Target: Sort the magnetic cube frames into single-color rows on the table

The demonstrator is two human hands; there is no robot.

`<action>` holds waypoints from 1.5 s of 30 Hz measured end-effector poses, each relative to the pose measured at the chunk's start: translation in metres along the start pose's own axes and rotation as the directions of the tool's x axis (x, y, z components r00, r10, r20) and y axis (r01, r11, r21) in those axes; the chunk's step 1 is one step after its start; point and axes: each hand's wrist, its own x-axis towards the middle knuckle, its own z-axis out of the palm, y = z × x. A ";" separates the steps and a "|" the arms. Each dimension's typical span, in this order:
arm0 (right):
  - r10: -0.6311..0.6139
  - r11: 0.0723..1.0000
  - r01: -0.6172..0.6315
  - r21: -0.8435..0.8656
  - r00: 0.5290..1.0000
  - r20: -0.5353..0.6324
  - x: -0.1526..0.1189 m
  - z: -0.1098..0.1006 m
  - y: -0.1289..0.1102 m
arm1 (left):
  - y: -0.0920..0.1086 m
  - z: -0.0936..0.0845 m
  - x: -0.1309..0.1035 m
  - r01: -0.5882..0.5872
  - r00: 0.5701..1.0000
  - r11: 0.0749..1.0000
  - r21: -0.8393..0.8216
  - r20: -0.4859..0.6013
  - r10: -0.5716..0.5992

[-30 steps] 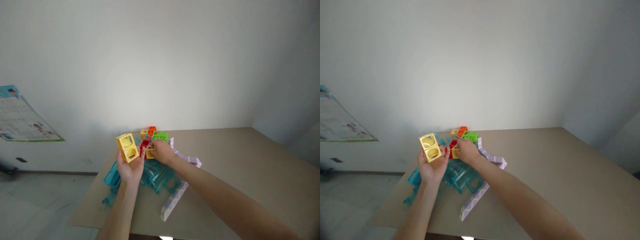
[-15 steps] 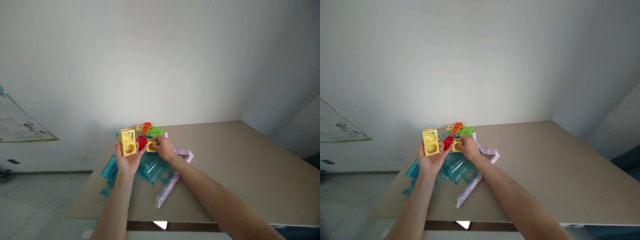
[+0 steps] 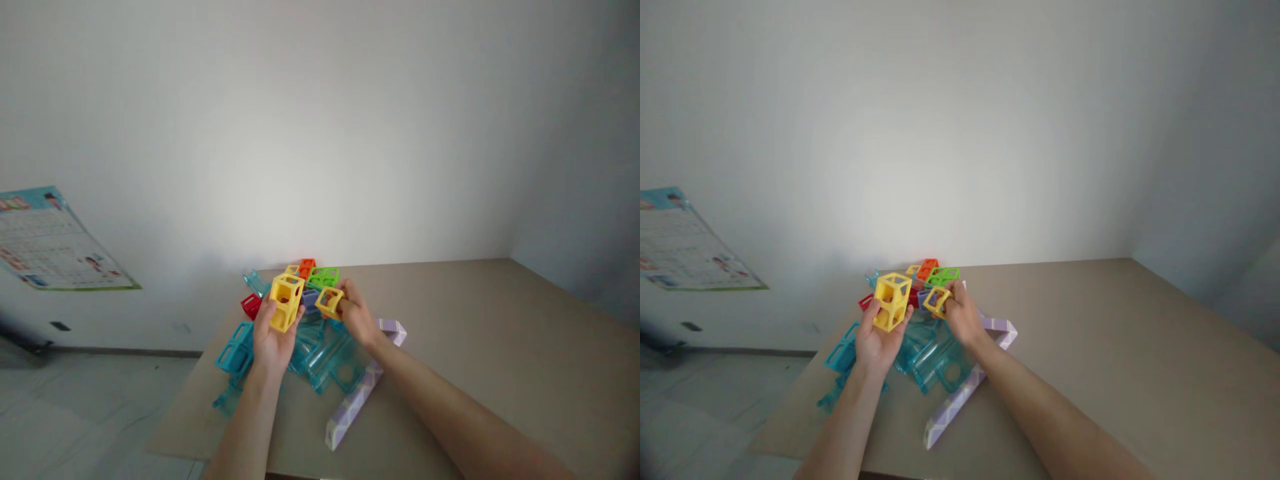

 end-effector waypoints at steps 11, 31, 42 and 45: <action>0.073 0.919 -0.116 0.376 0.989 0.127 -0.022 -0.035 -0.001 | -0.013 0.005 -0.010 -0.205 0.978 0.909 0.364 0.046 0.202; 0.076 0.893 -0.114 0.435 0.992 0.105 -0.032 -0.027 0.003 | -0.010 -0.002 -0.017 -0.228 0.964 0.770 0.595 0.248 0.093; -0.181 0.921 0.102 0.375 0.967 0.181 -0.037 -0.036 -0.016 | -0.008 0.004 -0.018 0.135 0.945 0.897 0.420 0.218 -0.244; -0.133 0.924 0.047 0.379 0.970 0.202 -0.039 -0.036 -0.018 | -0.005 0.006 -0.018 0.266 0.912 0.890 0.371 0.200 -0.357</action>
